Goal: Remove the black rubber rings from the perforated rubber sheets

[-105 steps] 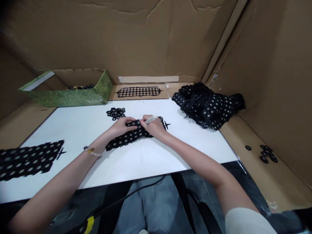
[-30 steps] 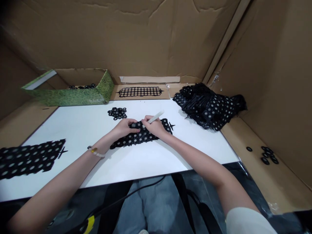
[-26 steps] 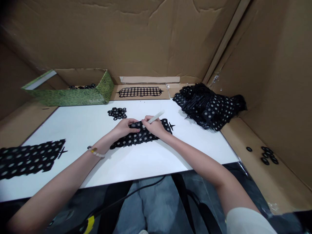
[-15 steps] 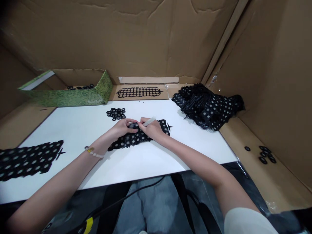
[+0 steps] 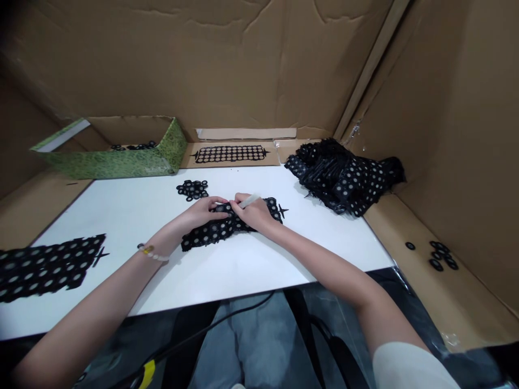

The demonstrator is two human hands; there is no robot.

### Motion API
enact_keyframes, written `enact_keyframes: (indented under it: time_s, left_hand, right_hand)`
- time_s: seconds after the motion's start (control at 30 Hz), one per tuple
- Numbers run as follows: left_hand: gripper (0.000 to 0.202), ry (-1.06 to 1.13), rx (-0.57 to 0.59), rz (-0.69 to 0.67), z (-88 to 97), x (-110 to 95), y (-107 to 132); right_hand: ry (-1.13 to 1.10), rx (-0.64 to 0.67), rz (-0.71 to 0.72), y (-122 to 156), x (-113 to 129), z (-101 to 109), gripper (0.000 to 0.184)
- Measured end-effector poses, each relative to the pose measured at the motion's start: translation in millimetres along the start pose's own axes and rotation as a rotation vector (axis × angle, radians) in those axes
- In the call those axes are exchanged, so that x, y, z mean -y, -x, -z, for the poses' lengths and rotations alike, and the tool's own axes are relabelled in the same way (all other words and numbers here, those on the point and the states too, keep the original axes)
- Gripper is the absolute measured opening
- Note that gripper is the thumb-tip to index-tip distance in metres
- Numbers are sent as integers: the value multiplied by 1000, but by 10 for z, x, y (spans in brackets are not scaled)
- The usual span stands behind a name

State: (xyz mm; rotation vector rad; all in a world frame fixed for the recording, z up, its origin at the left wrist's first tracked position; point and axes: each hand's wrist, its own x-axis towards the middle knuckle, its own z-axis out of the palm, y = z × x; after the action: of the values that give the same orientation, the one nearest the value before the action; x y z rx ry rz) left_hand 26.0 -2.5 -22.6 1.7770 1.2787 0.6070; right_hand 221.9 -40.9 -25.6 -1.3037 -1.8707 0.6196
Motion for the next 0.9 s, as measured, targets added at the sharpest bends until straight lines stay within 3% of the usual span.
enact_keyframes:
  time_s: [0.17,0.4,0.77,0.9]
  left_hand:
    - [23,-103,-35,-81,27,16,-31]
    - [23,-29,-48,-129,-69,-39,8]
    - [20,94,-23,-83,-89,-26,-10]
    - [31,166,-21,-56,-107,-54,6]
  right_hand:
    - [-94,3,-124,-36,-76,127,30]
    - [-387,-35,-128,-72,26,146,27]
    - [-271,-88,-106,-36,-61,5,30]
    - [-262,-105,-109,-39,-69,6,31]
